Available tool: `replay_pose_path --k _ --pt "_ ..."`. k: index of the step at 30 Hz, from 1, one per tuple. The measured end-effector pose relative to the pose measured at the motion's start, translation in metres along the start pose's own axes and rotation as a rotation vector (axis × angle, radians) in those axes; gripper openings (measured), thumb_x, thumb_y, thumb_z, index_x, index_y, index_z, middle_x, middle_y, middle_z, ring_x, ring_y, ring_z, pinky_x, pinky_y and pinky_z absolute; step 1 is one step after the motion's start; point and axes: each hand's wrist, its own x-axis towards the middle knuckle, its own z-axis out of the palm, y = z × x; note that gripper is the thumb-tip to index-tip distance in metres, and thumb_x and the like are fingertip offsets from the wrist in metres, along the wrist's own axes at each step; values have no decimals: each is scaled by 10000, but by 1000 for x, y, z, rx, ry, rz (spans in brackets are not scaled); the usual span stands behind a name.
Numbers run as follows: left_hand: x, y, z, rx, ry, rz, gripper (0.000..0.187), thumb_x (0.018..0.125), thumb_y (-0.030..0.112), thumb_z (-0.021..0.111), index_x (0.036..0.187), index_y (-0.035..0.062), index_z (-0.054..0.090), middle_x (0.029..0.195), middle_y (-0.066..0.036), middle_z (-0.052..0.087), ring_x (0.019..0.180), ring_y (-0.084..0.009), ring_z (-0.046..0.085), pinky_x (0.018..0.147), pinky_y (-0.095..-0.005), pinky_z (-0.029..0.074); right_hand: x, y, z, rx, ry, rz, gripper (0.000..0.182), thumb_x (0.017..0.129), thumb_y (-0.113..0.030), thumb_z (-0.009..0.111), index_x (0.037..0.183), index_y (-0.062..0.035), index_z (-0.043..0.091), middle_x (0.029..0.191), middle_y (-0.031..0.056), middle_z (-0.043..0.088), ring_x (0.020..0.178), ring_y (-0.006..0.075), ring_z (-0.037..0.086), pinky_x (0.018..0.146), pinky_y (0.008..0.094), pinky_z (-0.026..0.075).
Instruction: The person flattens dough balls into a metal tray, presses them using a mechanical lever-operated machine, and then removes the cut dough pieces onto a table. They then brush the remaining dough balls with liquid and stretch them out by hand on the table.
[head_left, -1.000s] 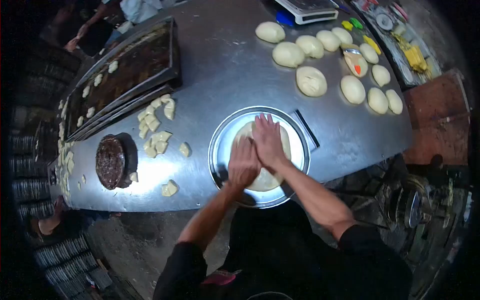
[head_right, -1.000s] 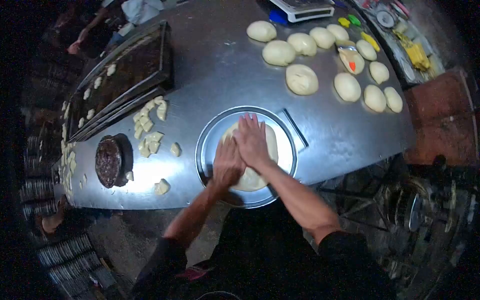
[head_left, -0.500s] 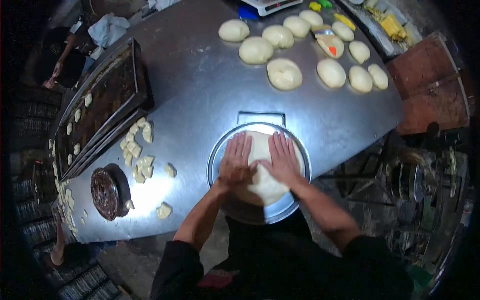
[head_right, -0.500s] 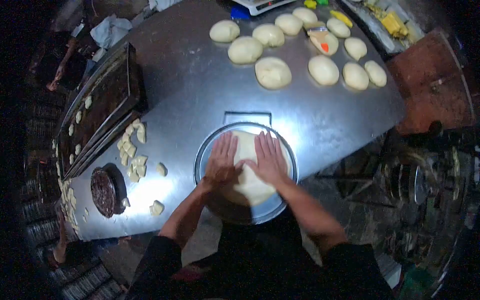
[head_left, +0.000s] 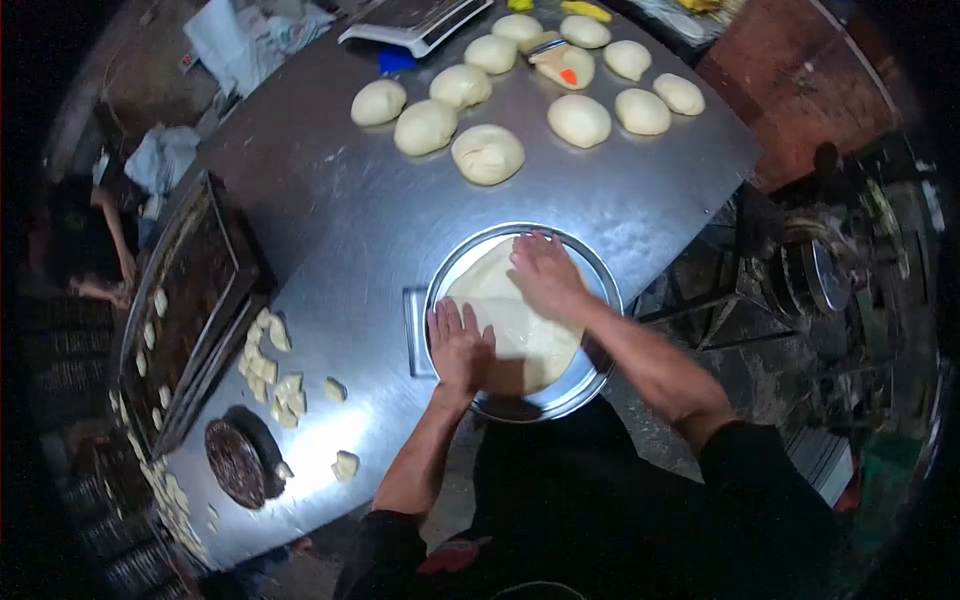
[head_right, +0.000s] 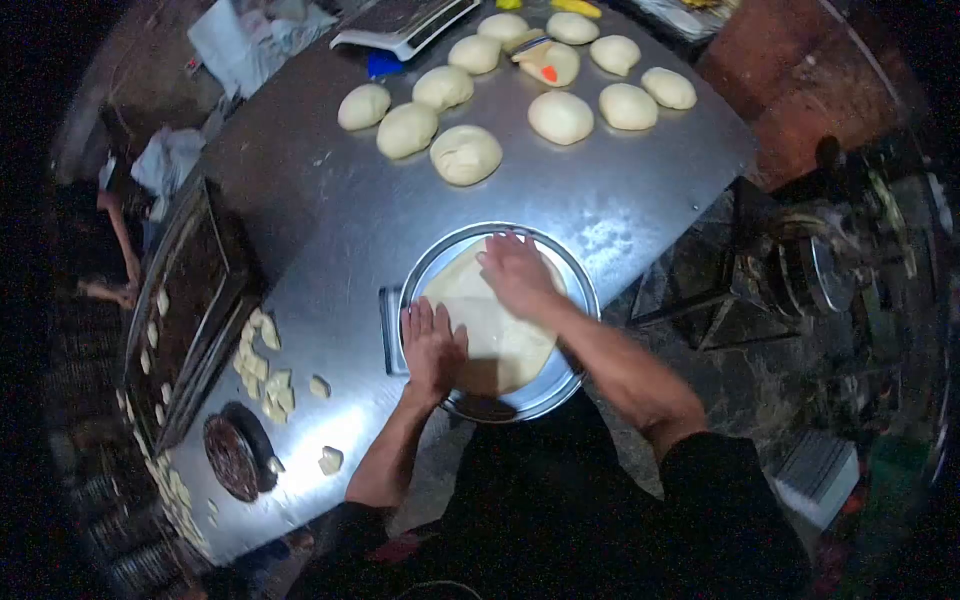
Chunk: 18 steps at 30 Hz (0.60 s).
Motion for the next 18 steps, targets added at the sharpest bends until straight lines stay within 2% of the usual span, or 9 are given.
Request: replay_pose_path --k 2,4,7,8,9,11,12,15,18 --pt "34 5 8 78 75 114 780 868 393 585 1440 -46 288 1494 -285 264 1393 -422 262 1140 -517 210 -6 -32 16 -131 151 220 661 972 -421 396 1414 66 334 1499 280 248 1424 398 173 1165 508 98" --pt "60 5 10 -197 -102 304 741 922 400 491 1455 -50 242 1507 -289 225 1433 -404 166 1158 -523 139 -44 -3 56 -140 274 174 759 939 -502 431 1425 69 314 1501 311 198 1433 408 140 1169 504 78" --pt "33 21 18 -82 -61 78 750 926 410 496 1462 -44 231 1511 -291 212 1435 -405 149 1155 -532 134 -55 33 28 -174 205 66 733 954 -480 416 1413 84 321 1512 303 189 1444 391 111 1177 482 72" --pt "25 28 14 -58 16 24 741 881 434 555 1407 -49 357 1465 -291 317 1400 -397 263 1136 -540 184 -44 42 14 41 55 -2 698 968 -452 397 1402 90 334 1505 296 218 1439 389 133 1177 468 83" --pt "29 27 8 -46 48 44 741 881 434 555 1407 -49 357 1465 -291 317 1400 -397 263 1136 -540 184 -20 54 -6 223 -58 -103 664 982 -424 379 1392 97 347 1499 289 246 1434 386 156 1178 455 94" --pt "20 18 -11 -8 -249 11 662 853 376 604 1336 -51 454 1414 -282 403 1350 -395 355 1120 -547 225 -3 46 -11 347 -65 -10 609 998 -394 347 1386 74 376 1486 257 305 1423 364 209 1174 436 132" --pt "37 26 -11 -111 65 113 411 859 255 592 1151 -34 575 1325 -255 510 1267 -387 458 1108 -538 248 -1 30 -2 163 50 65 607 993 -400 352 1391 57 381 1481 249 320 1416 361 226 1169 452 145" --pt "88 21 16 -70 -24 441 678 889 408 564 1368 -46 407 1452 -237 379 1376 -368 328 1138 -512 219 -40 26 25 -46 146 98 612 981 -415 374 1407 25 377 1487 221 327 1419 342 231 1164 485 144" --pt "80 29 34 14 -56 223 758 913 471 515 1425 -52 319 1498 -235 303 1416 -372 241 1157 -496 175 -14 70 11 -260 27 -63 655 949 -447 441 1449 -35 341 1541 146 263 1452 260 176 1165 511 110"
